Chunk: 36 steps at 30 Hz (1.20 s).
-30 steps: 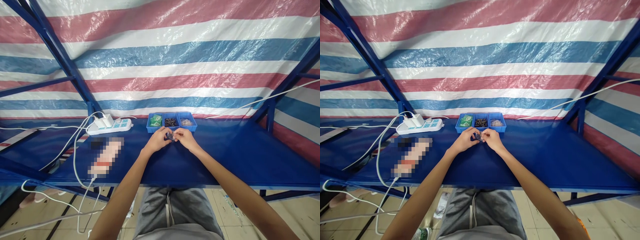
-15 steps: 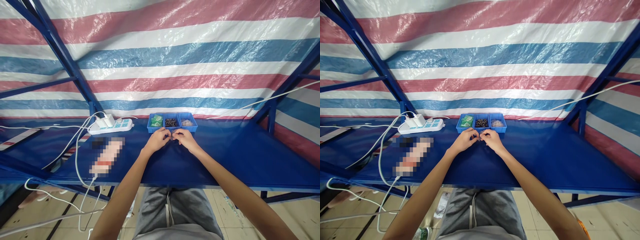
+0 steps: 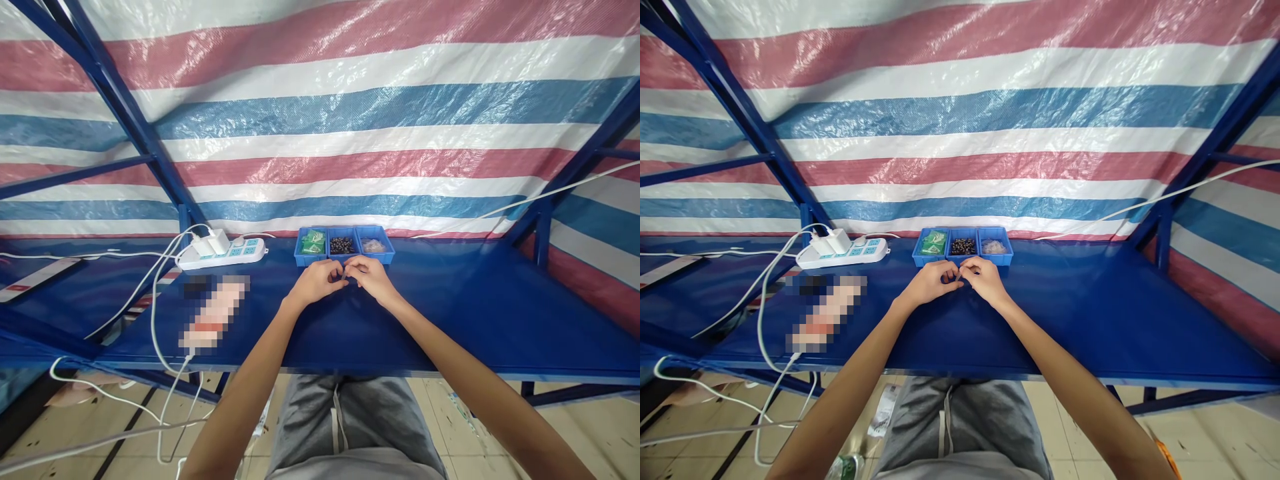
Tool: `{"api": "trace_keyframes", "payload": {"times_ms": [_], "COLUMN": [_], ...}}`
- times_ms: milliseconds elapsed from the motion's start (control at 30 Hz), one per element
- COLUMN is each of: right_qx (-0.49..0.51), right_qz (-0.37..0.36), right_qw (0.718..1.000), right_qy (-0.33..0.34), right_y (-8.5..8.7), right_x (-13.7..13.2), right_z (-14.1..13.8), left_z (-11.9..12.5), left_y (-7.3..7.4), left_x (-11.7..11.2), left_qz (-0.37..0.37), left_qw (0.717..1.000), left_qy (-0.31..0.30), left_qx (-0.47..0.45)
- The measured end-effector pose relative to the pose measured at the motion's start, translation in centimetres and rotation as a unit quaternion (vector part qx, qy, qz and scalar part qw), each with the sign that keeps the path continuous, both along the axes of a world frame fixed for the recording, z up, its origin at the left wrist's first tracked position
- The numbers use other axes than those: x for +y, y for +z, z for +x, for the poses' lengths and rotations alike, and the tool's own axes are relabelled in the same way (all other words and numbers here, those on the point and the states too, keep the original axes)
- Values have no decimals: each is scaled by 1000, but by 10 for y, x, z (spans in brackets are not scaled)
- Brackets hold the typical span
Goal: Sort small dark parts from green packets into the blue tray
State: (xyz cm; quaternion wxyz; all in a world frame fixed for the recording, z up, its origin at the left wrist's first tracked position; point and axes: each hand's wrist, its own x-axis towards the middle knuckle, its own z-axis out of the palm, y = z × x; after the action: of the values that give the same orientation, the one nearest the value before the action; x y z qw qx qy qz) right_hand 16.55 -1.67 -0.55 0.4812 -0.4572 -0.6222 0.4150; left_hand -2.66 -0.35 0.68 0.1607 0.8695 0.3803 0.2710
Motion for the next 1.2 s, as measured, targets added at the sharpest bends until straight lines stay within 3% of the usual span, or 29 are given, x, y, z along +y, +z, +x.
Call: {"api": "trace_keyframes", "payload": {"times_ms": [400, 767, 1200], "right_qx": [-38, 72, -143], "right_qz": [-8, -29, 71], "right_qw": [999, 997, 986], "right_qy": [-14, -20, -56], "right_y": [0, -8, -4], "right_x": [0, 8, 2], "right_z": [0, 5, 3], "left_z": [0, 0, 1], "left_y": [0, -1, -3], "left_x": [2, 1, 3], "left_qz": [-2, 19, 52], "left_qw": [999, 999, 995], "left_qy": [44, 46, 48], "left_qx": [-18, -11, -65]}}
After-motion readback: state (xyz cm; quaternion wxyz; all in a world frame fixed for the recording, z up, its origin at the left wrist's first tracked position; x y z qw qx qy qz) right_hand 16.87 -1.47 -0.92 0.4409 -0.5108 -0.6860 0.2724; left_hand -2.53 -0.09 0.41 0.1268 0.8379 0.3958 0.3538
